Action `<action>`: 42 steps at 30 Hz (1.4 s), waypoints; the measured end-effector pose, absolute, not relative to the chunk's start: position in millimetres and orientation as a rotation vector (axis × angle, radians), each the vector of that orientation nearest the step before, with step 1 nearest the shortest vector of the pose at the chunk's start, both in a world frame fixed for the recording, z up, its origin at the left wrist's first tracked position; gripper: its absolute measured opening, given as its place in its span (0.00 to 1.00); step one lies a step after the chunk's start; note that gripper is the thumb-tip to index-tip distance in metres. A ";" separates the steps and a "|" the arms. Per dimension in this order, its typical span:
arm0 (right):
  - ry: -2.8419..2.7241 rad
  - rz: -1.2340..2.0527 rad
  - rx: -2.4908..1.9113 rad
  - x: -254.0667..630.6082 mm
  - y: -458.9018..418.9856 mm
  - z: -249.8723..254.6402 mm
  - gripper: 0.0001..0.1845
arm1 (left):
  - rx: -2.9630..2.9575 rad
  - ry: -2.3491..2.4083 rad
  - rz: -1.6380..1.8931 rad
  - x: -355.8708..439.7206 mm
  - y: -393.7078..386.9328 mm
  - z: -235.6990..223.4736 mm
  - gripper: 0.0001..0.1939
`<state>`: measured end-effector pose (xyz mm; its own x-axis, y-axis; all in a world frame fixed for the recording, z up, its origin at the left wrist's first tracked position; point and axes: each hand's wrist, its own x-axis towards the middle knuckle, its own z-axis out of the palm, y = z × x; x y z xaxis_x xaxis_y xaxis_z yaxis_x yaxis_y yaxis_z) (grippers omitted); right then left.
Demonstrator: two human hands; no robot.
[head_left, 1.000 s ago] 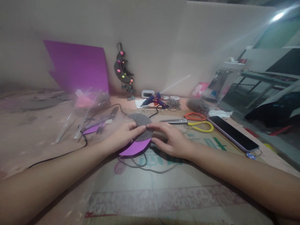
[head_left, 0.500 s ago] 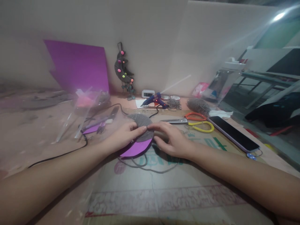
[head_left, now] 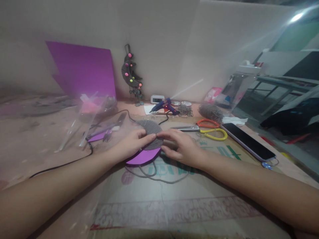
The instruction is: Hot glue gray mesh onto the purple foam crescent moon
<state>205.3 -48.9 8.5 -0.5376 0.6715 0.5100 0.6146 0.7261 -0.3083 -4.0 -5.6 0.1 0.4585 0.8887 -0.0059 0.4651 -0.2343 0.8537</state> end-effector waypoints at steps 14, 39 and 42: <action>-2.320 0.095 -0.955 206.5 -48.5 7.1 0.17 | 1.846 1.149 0.635 -2.9 -6.1 1.3 0.23; -2.345 0.152 -0.984 207.2 -49.7 10.0 0.20 | 1.831 1.113 0.643 -2.9 -6.8 1.8 0.22; -2.347 0.153 -0.977 207.6 -49.4 10.2 0.19 | 1.844 1.120 0.644 -3.2 -6.9 2.2 0.22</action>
<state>207.6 -49.4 10.2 -0.5595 0.6798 0.4742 0.6127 0.7245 -0.3157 -3.2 -6.9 2.2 0.4633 0.8862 -0.0049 0.4414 -0.2260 0.8684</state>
